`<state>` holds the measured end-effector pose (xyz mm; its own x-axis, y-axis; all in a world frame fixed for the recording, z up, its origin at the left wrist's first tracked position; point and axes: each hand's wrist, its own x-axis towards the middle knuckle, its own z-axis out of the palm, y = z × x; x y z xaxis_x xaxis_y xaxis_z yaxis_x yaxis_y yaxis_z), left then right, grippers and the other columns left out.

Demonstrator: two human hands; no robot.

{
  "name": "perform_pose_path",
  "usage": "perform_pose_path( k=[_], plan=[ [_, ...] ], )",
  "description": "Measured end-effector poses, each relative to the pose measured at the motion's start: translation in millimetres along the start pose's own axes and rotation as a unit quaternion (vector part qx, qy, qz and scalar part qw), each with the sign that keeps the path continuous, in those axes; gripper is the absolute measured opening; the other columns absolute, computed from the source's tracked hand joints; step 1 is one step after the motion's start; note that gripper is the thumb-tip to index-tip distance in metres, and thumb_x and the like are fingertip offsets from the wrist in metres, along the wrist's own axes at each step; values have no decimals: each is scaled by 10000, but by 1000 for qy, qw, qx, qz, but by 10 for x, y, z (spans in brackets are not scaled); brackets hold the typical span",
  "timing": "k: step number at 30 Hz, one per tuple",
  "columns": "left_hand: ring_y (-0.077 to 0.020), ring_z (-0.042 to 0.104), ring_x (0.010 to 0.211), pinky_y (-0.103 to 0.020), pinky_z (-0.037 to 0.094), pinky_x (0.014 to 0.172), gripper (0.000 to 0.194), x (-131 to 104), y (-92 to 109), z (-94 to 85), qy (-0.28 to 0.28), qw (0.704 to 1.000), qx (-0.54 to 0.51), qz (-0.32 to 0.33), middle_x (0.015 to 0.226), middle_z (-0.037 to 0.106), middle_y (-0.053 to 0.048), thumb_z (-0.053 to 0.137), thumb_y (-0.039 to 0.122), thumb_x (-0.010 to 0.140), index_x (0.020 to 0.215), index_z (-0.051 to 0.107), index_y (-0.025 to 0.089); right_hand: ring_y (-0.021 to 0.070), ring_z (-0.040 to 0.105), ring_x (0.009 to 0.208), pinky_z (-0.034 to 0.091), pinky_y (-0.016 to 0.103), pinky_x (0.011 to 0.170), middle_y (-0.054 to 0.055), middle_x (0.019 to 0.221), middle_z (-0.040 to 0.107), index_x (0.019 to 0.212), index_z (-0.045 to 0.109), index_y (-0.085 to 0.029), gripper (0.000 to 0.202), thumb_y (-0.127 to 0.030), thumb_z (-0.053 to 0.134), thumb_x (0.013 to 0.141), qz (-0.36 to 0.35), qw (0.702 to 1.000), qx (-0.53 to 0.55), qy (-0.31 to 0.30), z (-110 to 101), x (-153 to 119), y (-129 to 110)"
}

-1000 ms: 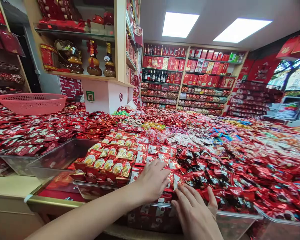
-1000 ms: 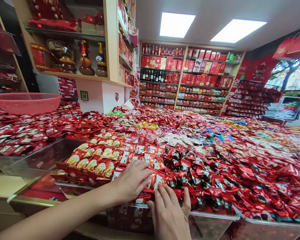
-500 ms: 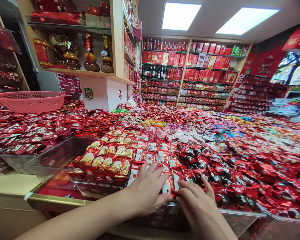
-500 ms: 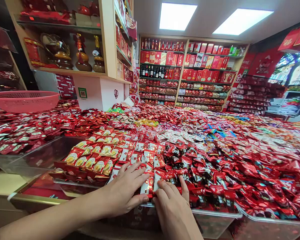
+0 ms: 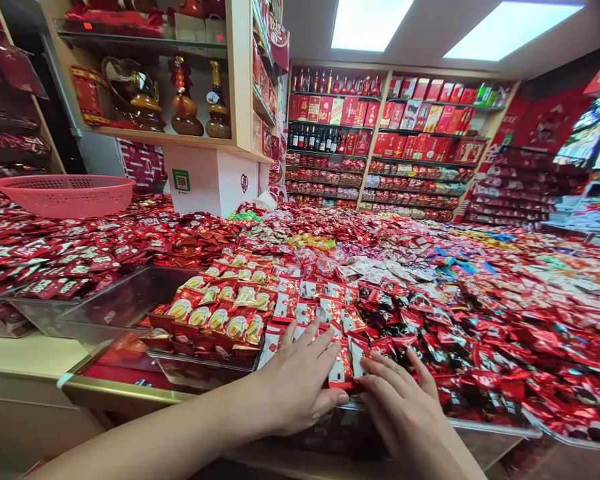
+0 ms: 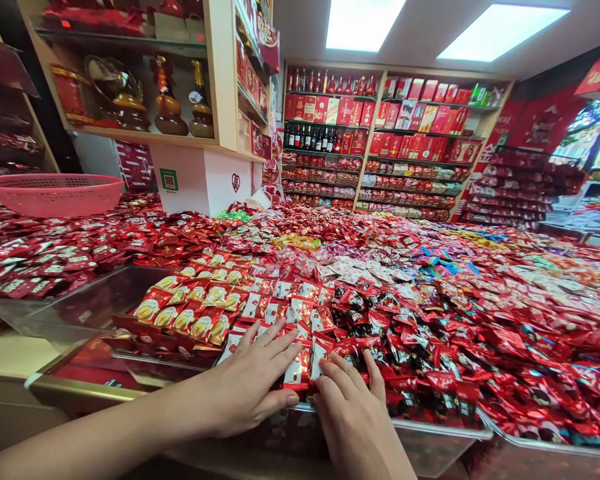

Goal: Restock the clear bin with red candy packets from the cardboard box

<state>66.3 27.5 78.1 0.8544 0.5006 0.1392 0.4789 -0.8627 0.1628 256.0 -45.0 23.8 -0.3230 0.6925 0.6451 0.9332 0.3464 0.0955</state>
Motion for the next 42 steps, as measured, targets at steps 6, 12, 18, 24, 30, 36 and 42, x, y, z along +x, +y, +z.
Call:
perform_pose_path(
  k=[6,12,18,24,30,36,42],
  plan=[
    [-327,192,1278,-602,186,986,504,-15,-104,-97,16,1000,6,-15,1352,370,-89,331,470,847,1272,357,201,182,538,1015,169,386,1002,-31,1005,652,964,569,-273,196,-230,552,774,7,1000,14,18,-29,29,-9],
    [-316,286,1228,-577,222,975,362,-30,-153,-157,32,999,31,-6,1221,503,-70,402,344,836,1170,450,211,197,506,933,380,334,802,65,956,647,918,613,-164,227,-139,404,833,76,993,70,-55,8,459,106],
    [-291,388,1125,-514,320,919,265,168,-384,-228,46,997,42,-39,1055,582,-74,321,241,843,1001,531,206,259,479,881,328,389,719,61,889,654,744,670,-201,284,-72,417,749,157,960,0,-231,174,850,144],
    [-289,392,1097,-507,336,898,256,356,-510,-191,-25,999,23,-9,1023,582,-55,308,286,847,866,553,215,253,469,967,275,421,792,37,971,654,806,687,-253,314,-78,434,744,189,951,38,-243,197,883,48],
    [-252,424,1058,-462,306,942,268,354,-460,-111,-18,1000,21,5,1013,579,-54,307,260,851,923,561,215,245,451,1034,278,428,835,-4,1060,636,877,676,-307,314,-143,415,818,171,957,84,-221,198,867,31],
    [-246,423,1053,-454,297,944,253,338,-456,-112,-14,999,34,8,1008,566,-47,344,268,843,896,589,236,234,465,1060,289,448,887,38,1087,623,939,657,-273,290,-185,401,836,169,960,76,-208,79,806,-24],
    [-230,414,1090,-444,249,979,259,285,-458,-130,-11,999,-6,29,1042,563,-27,353,326,857,967,580,270,278,442,1119,211,565,942,64,1151,588,1047,601,-265,317,-413,521,778,108,962,105,-228,-121,689,-58]
  ],
)
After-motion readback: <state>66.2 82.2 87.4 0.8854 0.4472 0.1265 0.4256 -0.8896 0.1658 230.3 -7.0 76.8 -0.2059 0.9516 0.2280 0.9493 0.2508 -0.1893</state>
